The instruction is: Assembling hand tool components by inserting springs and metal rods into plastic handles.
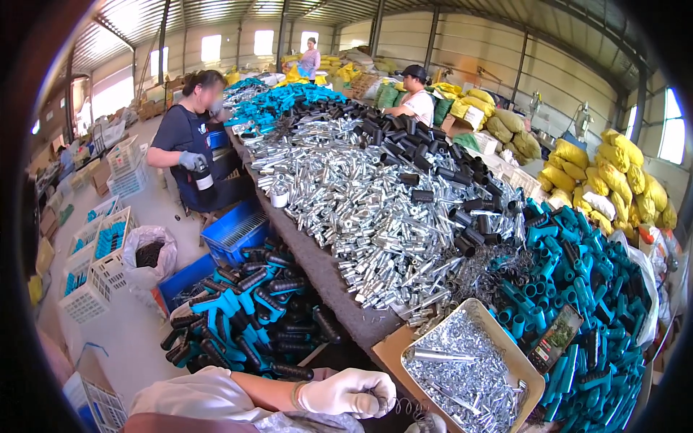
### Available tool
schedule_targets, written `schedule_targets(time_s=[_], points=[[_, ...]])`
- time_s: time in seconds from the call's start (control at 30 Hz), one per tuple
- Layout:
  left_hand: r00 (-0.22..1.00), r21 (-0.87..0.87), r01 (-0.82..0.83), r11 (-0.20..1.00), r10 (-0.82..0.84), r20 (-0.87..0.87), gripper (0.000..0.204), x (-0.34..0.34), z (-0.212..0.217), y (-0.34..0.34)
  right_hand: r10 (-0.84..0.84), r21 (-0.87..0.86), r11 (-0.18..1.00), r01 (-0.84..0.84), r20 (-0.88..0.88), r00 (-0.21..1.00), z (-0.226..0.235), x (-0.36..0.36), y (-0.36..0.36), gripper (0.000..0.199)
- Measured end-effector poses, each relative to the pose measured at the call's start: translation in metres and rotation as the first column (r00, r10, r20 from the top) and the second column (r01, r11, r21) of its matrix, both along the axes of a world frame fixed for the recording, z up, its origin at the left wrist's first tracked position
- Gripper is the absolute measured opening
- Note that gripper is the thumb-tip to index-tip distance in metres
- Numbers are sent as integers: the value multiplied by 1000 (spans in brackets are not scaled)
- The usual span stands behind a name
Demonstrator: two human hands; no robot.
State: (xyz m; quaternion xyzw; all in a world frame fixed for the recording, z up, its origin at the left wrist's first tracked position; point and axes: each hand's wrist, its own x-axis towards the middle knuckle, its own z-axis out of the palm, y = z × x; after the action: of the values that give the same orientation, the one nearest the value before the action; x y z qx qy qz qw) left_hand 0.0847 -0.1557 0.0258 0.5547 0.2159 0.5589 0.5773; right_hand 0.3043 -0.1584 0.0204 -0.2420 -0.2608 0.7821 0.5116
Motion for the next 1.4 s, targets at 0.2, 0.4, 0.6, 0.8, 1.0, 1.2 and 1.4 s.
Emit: schedule_targets(time_s=[0.2, 0.4, 0.6, 0.8, 1.0, 1.2, 1.4], points=[[779, -452, 315, 834, 45, 626, 33, -11, 2, 2, -784, 845, 522, 118, 421, 457, -4, 4, 4, 22], [942, -406, 138, 903, 7, 335, 35, -13, 5, -1, -974, 952, 225, -209, 222, -36, 6, 22, 40, 25], [1000, -263, -3, 965, 6, 11, 18, 1, 2, -4, -917, 773, 386, -504, 261, -302, 3, 39, 84, 32], [947, 127, -144, 981, 174, -269, 18, 0, -7, -3, -939, 902, 343, -261, 322, -121, 23, 20, 57, 17], [853, 315, 16, 949, 151, -499, 21, 6, 22, -9, -146, 462, 827, -321, 728, 670, 33, 16, 8, 51], [811, 272, 296, 916, -90, -578, 23, -4, 8, -1, 50, 229, 910, -345, 766, 641, 33, 7, 8, 31], [913, -63, -13, 998, -14, -407, 28, -5, 15, 10, -148, 327, 944, -52, 560, 815, 9, 5, 7, 24]])
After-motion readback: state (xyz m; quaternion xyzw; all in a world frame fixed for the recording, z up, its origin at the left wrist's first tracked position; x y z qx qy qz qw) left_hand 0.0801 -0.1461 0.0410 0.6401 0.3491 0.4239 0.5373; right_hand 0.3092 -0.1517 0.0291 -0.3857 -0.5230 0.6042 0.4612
